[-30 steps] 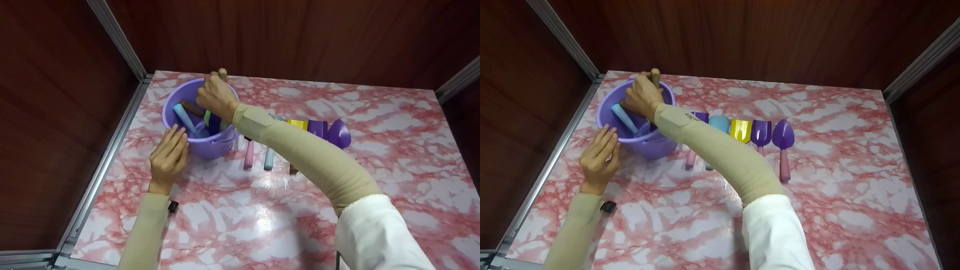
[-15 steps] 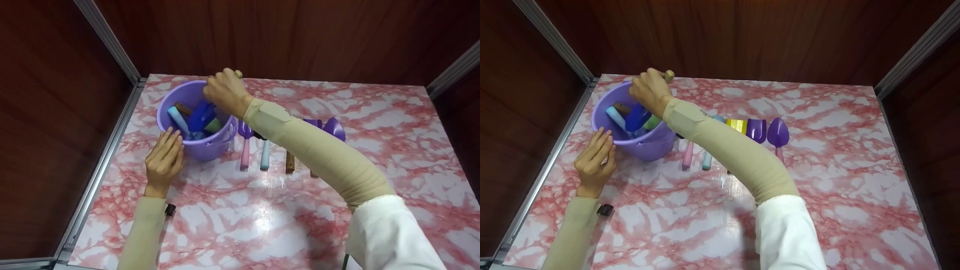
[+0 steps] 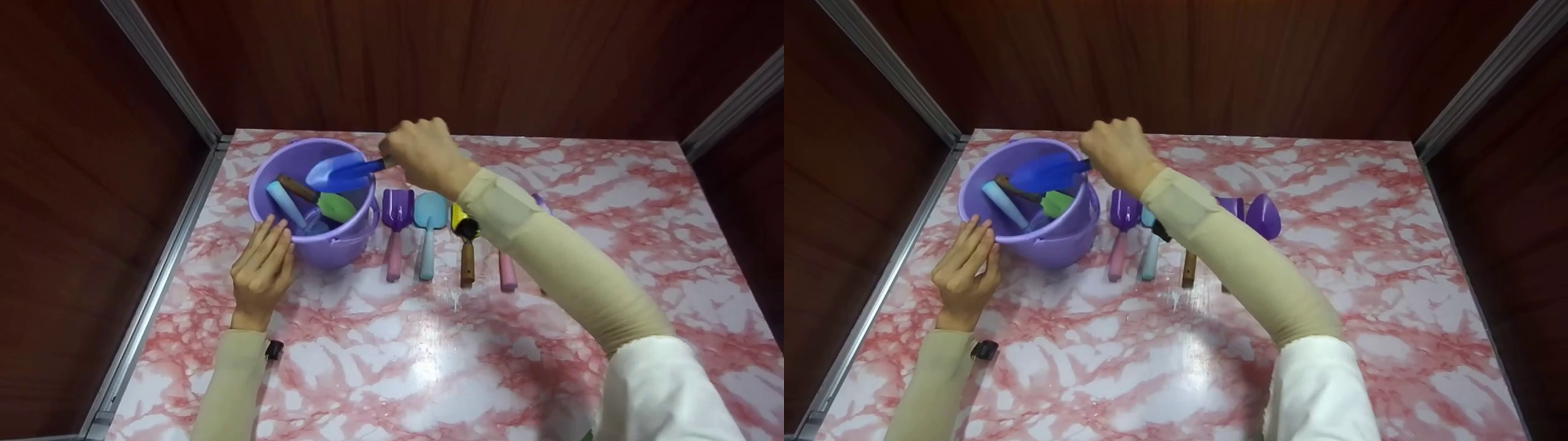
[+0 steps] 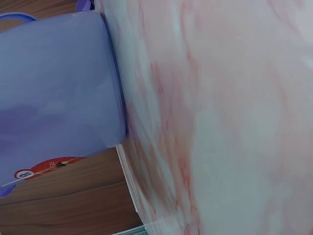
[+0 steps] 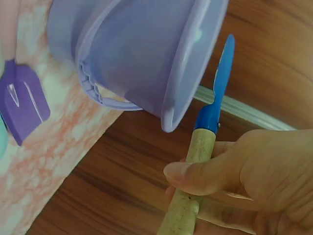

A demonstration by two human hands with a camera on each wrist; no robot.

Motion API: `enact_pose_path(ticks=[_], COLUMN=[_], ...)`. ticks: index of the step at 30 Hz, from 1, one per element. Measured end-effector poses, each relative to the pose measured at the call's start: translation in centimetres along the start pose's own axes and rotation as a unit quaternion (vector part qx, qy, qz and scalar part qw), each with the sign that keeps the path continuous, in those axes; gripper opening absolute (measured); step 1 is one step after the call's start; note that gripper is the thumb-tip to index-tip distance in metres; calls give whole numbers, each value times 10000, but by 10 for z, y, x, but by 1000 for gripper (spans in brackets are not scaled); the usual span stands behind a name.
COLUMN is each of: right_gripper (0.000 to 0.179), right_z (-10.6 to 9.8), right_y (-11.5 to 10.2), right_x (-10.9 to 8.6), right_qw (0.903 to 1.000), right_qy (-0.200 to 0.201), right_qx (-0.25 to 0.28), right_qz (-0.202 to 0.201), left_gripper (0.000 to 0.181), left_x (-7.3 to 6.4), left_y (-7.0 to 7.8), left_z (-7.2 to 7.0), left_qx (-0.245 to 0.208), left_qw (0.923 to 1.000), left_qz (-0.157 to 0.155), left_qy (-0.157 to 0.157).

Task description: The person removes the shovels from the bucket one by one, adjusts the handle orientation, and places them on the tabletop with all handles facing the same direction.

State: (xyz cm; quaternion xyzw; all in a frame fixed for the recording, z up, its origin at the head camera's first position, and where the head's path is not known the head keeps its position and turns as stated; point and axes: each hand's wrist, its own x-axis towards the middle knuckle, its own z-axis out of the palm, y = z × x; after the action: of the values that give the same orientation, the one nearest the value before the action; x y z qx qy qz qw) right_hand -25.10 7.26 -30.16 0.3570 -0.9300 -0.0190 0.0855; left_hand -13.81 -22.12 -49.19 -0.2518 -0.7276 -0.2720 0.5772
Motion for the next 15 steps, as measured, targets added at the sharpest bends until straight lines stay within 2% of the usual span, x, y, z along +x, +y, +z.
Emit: enact_pose_path(ticks=[5,15], right_gripper=[22,24], right_z=[6,19], right_y=[25,63], right_x=[-28,-63], right_qw=[9956,9840], right_qy=[-66,-259], right_qx=[927,1691], right_qz=[143,487], left_gripper=[19,20], left_x=[0,-1], left_y=[0,0], left_z=[0,0], left_qx=[-9,-5], left_qw=[10000,10000], left_qz=[-11,-17], left_qy=[-23,28])
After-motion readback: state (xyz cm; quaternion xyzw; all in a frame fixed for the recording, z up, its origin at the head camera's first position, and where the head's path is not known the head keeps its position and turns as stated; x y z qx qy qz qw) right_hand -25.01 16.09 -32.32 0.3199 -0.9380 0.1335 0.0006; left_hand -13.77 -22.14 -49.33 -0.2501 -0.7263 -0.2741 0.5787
